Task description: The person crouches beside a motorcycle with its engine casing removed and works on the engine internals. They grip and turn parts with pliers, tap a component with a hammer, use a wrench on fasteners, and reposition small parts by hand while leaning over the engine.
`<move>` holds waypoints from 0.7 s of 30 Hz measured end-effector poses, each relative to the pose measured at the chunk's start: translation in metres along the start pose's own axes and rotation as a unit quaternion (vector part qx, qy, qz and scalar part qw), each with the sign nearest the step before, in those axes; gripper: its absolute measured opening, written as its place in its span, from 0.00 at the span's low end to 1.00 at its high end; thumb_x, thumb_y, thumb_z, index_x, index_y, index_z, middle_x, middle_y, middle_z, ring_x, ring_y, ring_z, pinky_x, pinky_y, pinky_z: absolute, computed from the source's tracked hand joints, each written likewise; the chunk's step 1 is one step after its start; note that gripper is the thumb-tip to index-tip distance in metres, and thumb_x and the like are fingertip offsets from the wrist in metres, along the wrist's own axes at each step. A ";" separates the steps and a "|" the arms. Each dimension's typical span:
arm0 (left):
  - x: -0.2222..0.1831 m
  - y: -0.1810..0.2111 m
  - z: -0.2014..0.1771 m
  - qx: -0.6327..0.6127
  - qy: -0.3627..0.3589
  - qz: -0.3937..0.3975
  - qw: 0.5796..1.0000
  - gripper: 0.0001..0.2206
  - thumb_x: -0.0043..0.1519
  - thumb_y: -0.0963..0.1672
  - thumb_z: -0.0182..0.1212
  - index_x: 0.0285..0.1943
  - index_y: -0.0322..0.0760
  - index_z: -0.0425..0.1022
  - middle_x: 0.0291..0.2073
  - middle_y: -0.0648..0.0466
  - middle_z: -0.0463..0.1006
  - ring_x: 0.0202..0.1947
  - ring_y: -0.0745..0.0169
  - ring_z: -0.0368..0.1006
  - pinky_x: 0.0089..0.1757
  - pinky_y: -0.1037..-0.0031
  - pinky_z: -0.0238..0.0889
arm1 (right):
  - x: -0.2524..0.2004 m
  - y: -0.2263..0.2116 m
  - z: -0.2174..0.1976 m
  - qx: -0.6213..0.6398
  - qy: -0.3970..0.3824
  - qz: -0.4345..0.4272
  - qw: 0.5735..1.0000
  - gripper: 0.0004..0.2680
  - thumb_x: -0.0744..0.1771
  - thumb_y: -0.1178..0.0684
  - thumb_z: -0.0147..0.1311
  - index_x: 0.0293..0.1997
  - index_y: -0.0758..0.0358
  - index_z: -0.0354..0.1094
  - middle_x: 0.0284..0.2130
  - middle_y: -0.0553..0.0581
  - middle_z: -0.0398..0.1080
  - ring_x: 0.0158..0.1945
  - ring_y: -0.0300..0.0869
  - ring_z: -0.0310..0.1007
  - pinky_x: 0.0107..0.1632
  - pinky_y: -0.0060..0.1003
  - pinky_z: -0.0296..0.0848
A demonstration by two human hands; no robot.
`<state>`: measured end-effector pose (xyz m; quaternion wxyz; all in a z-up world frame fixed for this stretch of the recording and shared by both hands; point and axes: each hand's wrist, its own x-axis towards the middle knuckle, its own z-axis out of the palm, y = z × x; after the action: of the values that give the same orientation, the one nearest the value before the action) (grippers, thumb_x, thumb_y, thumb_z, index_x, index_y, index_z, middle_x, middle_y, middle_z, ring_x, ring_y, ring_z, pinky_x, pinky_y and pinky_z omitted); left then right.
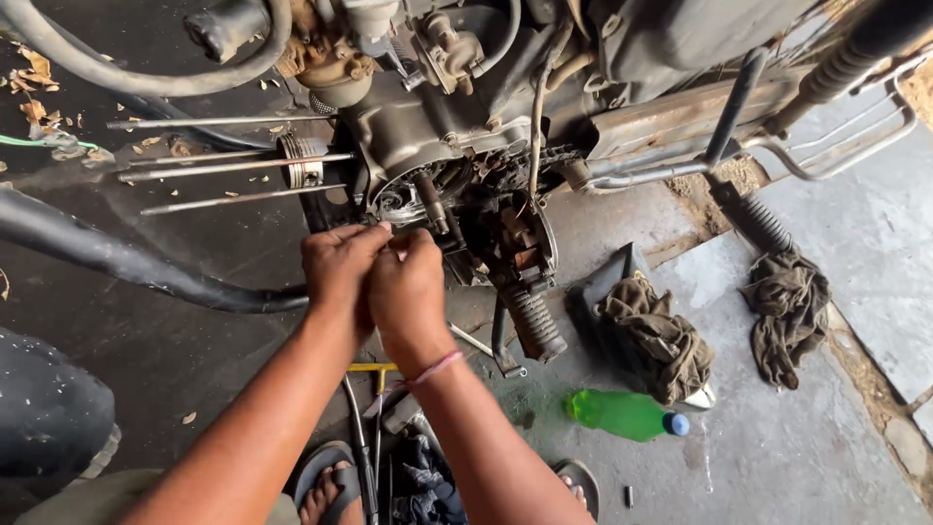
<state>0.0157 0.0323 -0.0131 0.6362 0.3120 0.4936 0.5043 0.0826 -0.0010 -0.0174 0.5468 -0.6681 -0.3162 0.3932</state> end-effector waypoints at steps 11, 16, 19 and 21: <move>0.013 -0.027 0.012 0.174 0.069 0.127 0.974 0.11 0.58 0.41 0.69 0.24 0.28 0.78 0.17 0.50 0.74 0.18 0.65 0.65 0.25 0.69 0.57 | 0.022 0.041 -0.034 0.002 -0.097 -0.098 0.990 0.06 0.69 0.59 0.51 0.46 0.73 0.68 0.28 0.59 0.72 0.28 0.35 0.64 0.29 0.31 0.65; 0.023 -0.034 0.010 0.357 0.119 0.277 0.884 0.11 0.55 0.43 0.71 0.24 0.30 0.78 0.19 0.44 0.73 0.18 0.61 0.64 0.26 0.64 0.60 | 0.023 0.038 -0.028 0.162 -0.113 -0.127 0.972 0.06 0.70 0.60 0.52 0.46 0.74 0.70 0.35 0.54 0.75 0.35 0.32 0.70 0.37 0.29 0.70; 0.017 -0.053 -0.004 0.304 0.135 0.333 0.882 0.10 0.53 0.43 0.72 0.24 0.29 0.78 0.20 0.45 0.75 0.20 0.59 0.67 0.26 0.64 0.59 | 0.003 0.027 -0.030 0.188 -0.069 0.045 0.979 0.06 0.67 0.61 0.53 0.44 0.75 0.71 0.34 0.54 0.77 0.34 0.34 0.74 0.38 0.29 0.74; 0.026 -0.050 0.012 -0.012 0.007 0.084 0.996 0.11 0.58 0.42 0.69 0.27 0.26 0.78 0.21 0.44 0.77 0.21 0.60 0.64 0.27 0.65 0.55 | 0.015 0.018 -0.036 0.073 -0.061 -0.007 0.996 0.08 0.69 0.58 0.53 0.43 0.75 0.74 0.28 0.56 0.70 0.26 0.39 0.63 0.26 0.34 0.61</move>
<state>0.0443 0.0438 -0.0622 0.5920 0.3413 0.4642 0.5636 0.1210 -0.0091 -0.0348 0.5764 -0.5994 -0.3240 0.4511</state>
